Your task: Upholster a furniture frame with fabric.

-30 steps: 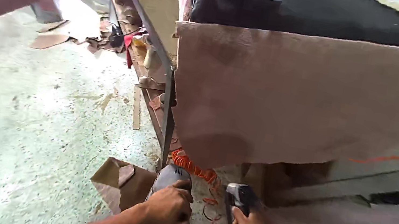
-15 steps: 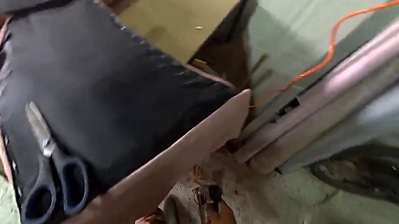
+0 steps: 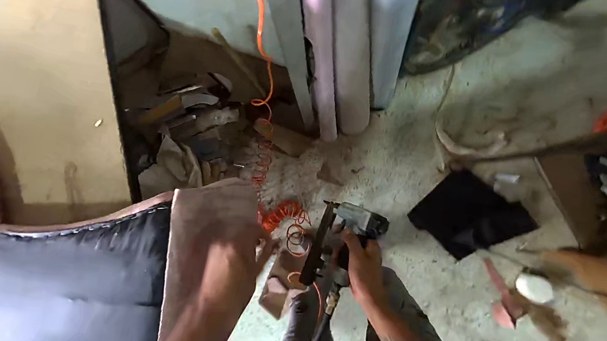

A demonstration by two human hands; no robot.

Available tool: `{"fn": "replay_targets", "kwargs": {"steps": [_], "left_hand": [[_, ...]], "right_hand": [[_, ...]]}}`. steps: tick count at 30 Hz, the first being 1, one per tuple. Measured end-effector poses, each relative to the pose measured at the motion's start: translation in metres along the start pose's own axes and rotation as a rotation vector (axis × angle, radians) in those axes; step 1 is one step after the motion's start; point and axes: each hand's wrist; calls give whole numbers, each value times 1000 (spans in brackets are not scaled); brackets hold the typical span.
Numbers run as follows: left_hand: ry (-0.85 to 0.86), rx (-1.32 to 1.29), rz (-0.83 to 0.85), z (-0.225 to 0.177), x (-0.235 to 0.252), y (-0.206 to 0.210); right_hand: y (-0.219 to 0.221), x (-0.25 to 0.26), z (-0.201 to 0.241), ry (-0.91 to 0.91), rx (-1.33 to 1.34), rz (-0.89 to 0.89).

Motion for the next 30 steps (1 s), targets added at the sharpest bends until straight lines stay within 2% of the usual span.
{"fn": "replay_targets", "kwargs": {"steps": [1,3,8,12,16,20,22,28,30], "left_hand": [[-18,136,81,-8,25,-27],[63,407,114,-5,77,-41],[262,981,358,26,145,-7],[351,1224,472,26,171,12],[371,1331,565,28,187,28],[310,1298,650,27,197,36],[349,1247,676,28,207,40],[519,1340,852,54,235,66],[528,1334,889,57,236,70]], "right_hand": [[2,-4,-7,33,27,-10],[9,-10,-16,94,65,13],[33,-21,-30,178,192,114],[34,-19,-40,179,277,128],[26,-14,-42,237,280,138],[25,-4,-43,253,318,123],[28,3,-43,275,318,124],[53,23,-58,331,362,122],[62,26,-66,345,369,114]]}}
Point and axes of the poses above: each hand's wrist, its own x-axis towards the middle knuckle, its own y-axis out of the palm, z = x × y, and after that the axes turned 2 degrees about z, right-handed
